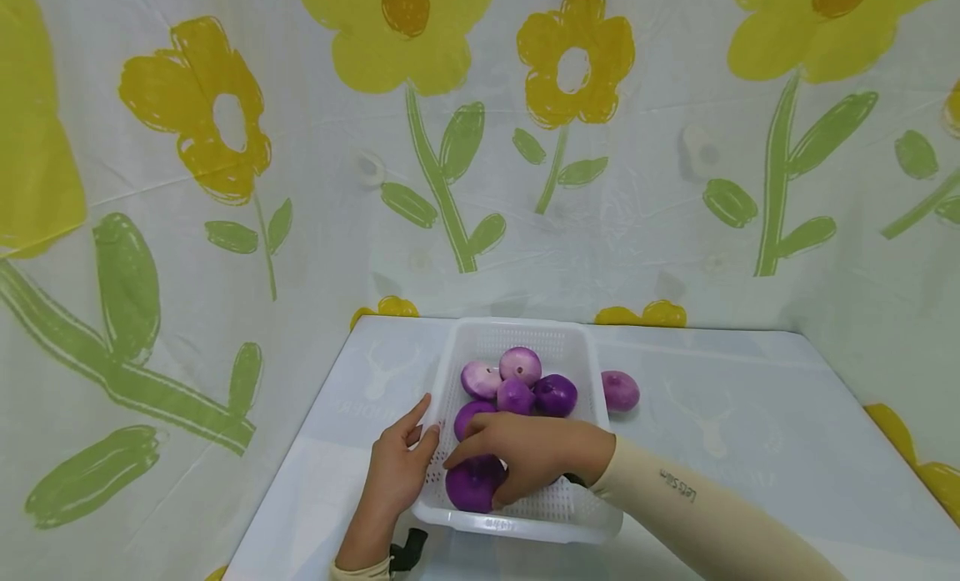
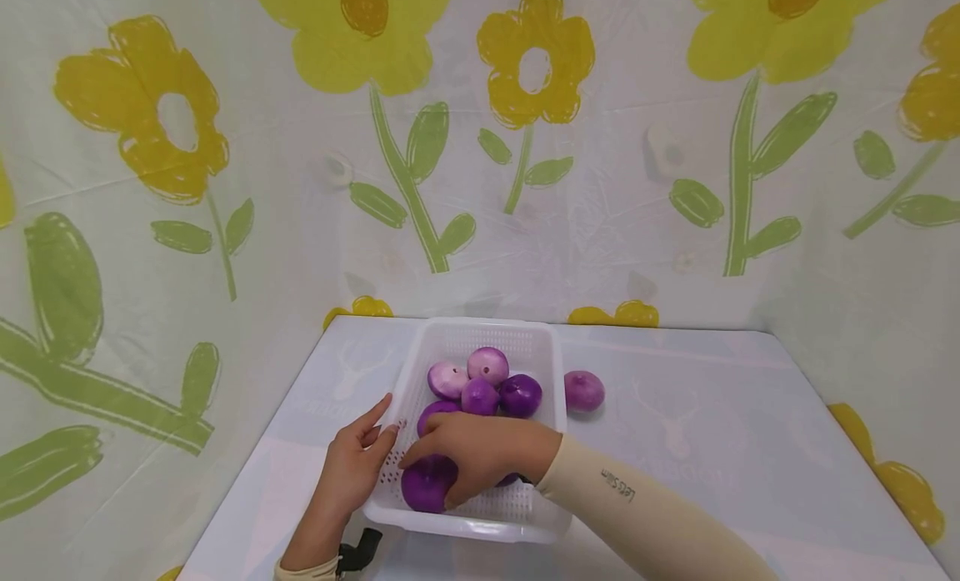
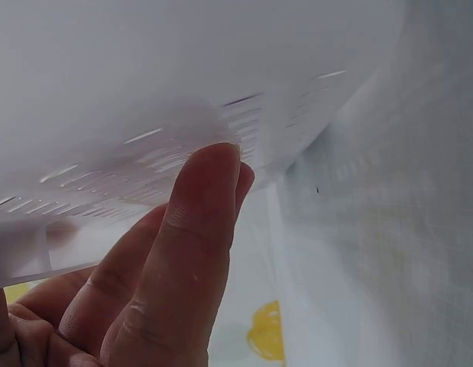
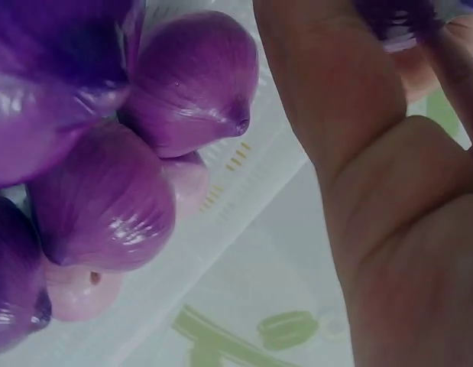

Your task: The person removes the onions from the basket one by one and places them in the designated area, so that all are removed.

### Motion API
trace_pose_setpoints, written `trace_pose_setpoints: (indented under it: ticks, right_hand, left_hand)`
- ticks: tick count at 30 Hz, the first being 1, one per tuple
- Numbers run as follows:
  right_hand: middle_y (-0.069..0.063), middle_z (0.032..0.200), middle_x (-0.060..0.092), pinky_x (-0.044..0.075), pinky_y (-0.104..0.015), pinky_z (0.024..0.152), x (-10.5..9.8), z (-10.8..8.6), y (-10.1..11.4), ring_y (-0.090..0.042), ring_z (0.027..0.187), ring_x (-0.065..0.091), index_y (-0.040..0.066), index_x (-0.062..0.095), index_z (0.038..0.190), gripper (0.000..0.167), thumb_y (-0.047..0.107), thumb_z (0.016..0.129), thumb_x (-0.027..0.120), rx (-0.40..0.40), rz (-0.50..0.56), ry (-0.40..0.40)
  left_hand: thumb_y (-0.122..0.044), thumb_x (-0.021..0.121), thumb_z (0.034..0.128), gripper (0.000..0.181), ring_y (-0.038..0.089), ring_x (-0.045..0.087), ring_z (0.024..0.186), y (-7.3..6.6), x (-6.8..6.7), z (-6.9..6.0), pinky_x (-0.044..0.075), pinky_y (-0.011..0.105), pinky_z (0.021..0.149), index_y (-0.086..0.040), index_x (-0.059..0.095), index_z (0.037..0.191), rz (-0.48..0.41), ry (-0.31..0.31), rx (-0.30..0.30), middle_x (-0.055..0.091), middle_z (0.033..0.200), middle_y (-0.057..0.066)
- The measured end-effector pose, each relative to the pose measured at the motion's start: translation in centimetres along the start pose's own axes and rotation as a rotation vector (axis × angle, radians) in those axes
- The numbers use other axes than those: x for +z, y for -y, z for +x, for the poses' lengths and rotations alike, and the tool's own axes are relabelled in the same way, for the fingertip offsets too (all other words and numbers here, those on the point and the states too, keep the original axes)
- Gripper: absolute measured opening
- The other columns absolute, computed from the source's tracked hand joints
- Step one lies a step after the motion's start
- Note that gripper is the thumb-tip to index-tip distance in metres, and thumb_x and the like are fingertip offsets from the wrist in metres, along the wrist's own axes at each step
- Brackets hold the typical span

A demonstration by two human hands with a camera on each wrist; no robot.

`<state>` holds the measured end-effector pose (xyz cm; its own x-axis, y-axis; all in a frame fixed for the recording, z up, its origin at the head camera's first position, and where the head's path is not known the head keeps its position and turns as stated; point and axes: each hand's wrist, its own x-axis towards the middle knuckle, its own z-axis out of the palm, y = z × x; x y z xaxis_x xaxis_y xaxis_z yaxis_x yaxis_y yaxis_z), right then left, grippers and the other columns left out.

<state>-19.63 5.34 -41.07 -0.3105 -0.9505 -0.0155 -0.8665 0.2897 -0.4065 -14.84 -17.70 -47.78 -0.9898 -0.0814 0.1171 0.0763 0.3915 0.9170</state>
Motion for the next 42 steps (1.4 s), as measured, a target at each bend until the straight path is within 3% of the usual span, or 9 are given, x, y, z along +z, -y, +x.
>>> trace_pose_setpoints:
  ticks: [6, 13, 18, 23, 31, 34, 38, 42]
  right_hand:
    - [0.017, 0.14, 0.062, 0.047, -0.022, 0.104, -0.1, -0.9, -0.2, -0.001, 0.125, 0.054, 0.024, 0.065, 0.147, 0.073, 0.021, 0.08, 0.095, 0.002, 0.098, -0.054]
    - [0.018, 0.138, 0.064, 0.054, -0.023, 0.094, -0.3, -2.4, 0.0, 0.0, 0.116, 0.059, 0.027, 0.064, 0.147, 0.074, 0.02, 0.08, 0.096, 0.063, 0.216, -0.112]
    - [0.017, 0.139, 0.063, 0.053, -0.03, 0.101, -0.7, -3.7, 0.6, -0.002, 0.123, 0.058, 0.032, 0.063, 0.146, 0.074, 0.024, 0.08, 0.095, 0.131, 0.223, -0.165]
    - [0.016, 0.141, 0.062, 0.052, -0.034, 0.104, -1.3, -5.0, 1.0, -0.005, 0.127, 0.057, 0.031, 0.063, 0.146, 0.073, 0.029, 0.08, 0.095, 0.157, 0.212, -0.218]
    - [0.011, 0.133, 0.066, 0.061, -0.026, 0.081, -2.1, -7.4, 0.7, -0.011, 0.108, 0.07, 0.03, 0.065, 0.143, 0.072, 0.031, 0.078, 0.097, 0.315, 0.415, -0.315]
    - [0.008, 0.132, 0.067, 0.061, -0.027, 0.079, -2.4, -8.6, 0.2, -0.014, 0.108, 0.071, 0.031, 0.064, 0.144, 0.073, 0.034, 0.079, 0.096, 0.356, 0.465, -0.359]
    - [0.001, 0.133, 0.067, 0.062, -0.03, 0.078, -2.1, -10.2, -0.3, -0.018, 0.106, 0.072, 0.031, 0.061, 0.146, 0.075, 0.033, 0.08, 0.096, 0.351, 0.505, -0.425]
    - [-0.001, 0.137, 0.063, 0.063, -0.032, 0.079, -1.7, -11.9, -0.4, -0.021, 0.106, 0.072, 0.027, 0.06, 0.148, 0.077, 0.031, 0.08, 0.096, 0.376, 0.553, -0.49]
  left_hand:
    - [-0.02, 0.068, 0.1045, 0.053, 0.036, 0.062, 0.127, 0.0, 0.1, 0.1, 0.062, 0.042, 0.083, -0.018, 0.054, 0.156, 0.01, -0.006, -0.008, 0.061, 0.142, 0.025]
    - [-0.017, 0.067, 0.1046, 0.053, 0.035, 0.068, 0.119, 0.0, 0.2, 0.0, 0.063, 0.041, 0.077, -0.016, 0.054, 0.156, -0.026, -0.003, -0.017, 0.064, 0.138, 0.025]
    - [-0.016, 0.066, 0.1048, 0.054, 0.032, 0.072, 0.109, -0.1, 0.3, 0.0, 0.064, 0.037, 0.072, -0.015, 0.053, 0.157, -0.05, 0.007, -0.018, 0.065, 0.135, 0.025]
    - [-0.018, 0.067, 0.1048, 0.053, 0.03, 0.072, 0.11, 0.0, 0.2, 0.0, 0.063, 0.037, 0.074, -0.017, 0.054, 0.156, -0.038, 0.0, -0.016, 0.066, 0.136, 0.024]
    - [-0.018, 0.067, 0.1045, 0.053, 0.033, 0.07, 0.113, 0.1, 0.2, 0.1, 0.064, 0.043, 0.076, -0.017, 0.054, 0.156, -0.027, -0.011, -0.023, 0.065, 0.138, 0.024]
    - [-0.017, 0.067, 0.1044, 0.053, 0.035, 0.069, 0.117, 0.1, 0.2, 0.1, 0.063, 0.045, 0.078, -0.017, 0.054, 0.156, -0.027, -0.015, -0.025, 0.064, 0.139, 0.025]
    - [-0.017, 0.067, 0.1043, 0.053, 0.035, 0.067, 0.12, 0.1, 0.3, 0.1, 0.063, 0.045, 0.08, -0.017, 0.054, 0.156, -0.022, -0.019, -0.024, 0.063, 0.141, 0.024]
    - [-0.019, 0.067, 0.1046, 0.053, 0.035, 0.067, 0.121, 0.0, 0.3, 0.0, 0.063, 0.044, 0.08, -0.018, 0.054, 0.156, -0.017, -0.016, -0.032, 0.063, 0.141, 0.023]
